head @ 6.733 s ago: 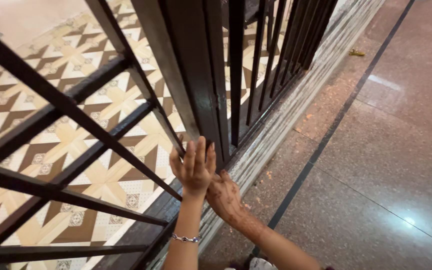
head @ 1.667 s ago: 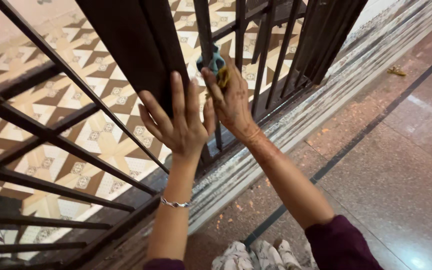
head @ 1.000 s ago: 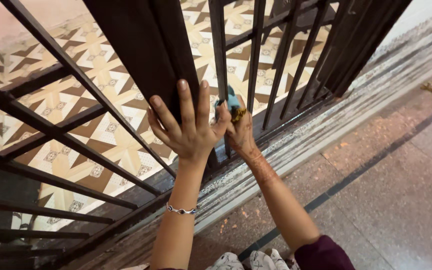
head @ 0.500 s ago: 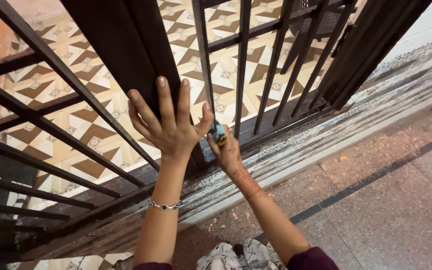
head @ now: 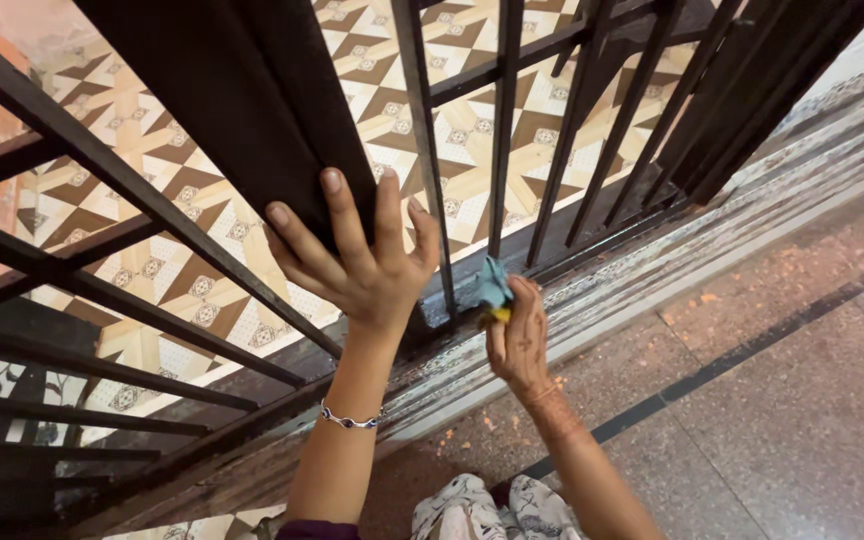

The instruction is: The person cleans a metal gate by hand using a cloth.

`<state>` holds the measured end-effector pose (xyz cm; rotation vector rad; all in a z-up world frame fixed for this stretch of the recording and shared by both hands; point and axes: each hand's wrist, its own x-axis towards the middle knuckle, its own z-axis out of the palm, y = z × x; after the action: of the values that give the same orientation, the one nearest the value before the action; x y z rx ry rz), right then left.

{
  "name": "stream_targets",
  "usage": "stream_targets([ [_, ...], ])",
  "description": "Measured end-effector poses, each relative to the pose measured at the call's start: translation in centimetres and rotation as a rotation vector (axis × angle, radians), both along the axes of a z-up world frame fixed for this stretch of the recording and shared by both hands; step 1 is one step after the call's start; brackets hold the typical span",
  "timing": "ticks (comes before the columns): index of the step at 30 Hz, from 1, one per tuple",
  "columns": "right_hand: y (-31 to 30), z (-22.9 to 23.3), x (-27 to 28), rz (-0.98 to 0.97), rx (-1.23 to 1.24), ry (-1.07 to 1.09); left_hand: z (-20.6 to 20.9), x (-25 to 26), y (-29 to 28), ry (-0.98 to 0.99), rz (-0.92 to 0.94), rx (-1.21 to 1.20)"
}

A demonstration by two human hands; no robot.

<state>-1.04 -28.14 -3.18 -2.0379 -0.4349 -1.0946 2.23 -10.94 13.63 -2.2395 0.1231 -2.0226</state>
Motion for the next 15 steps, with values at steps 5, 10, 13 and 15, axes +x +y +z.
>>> stream_targets([
  [5,1.0,2.3,-0.2,-0.033,-0.211,0.101,-0.2,0.5,0.4,-0.02,-0.008,0.017],
  [10,3.2,3.7,0.9,-0.121,-0.36,0.386,-0.6,0.3,0.2,-0.013,-0.026,-0.001],
  [13,3.3,3.8,1.0,-0.093,-0.366,0.355,-0.6,0.6,0.7,-0.001,-0.046,-0.001],
  [15,2.8,3.3,0.6,-0.032,-0.305,0.266,-0.8,0.7,0.7,0.012,-0.089,-0.009],
])
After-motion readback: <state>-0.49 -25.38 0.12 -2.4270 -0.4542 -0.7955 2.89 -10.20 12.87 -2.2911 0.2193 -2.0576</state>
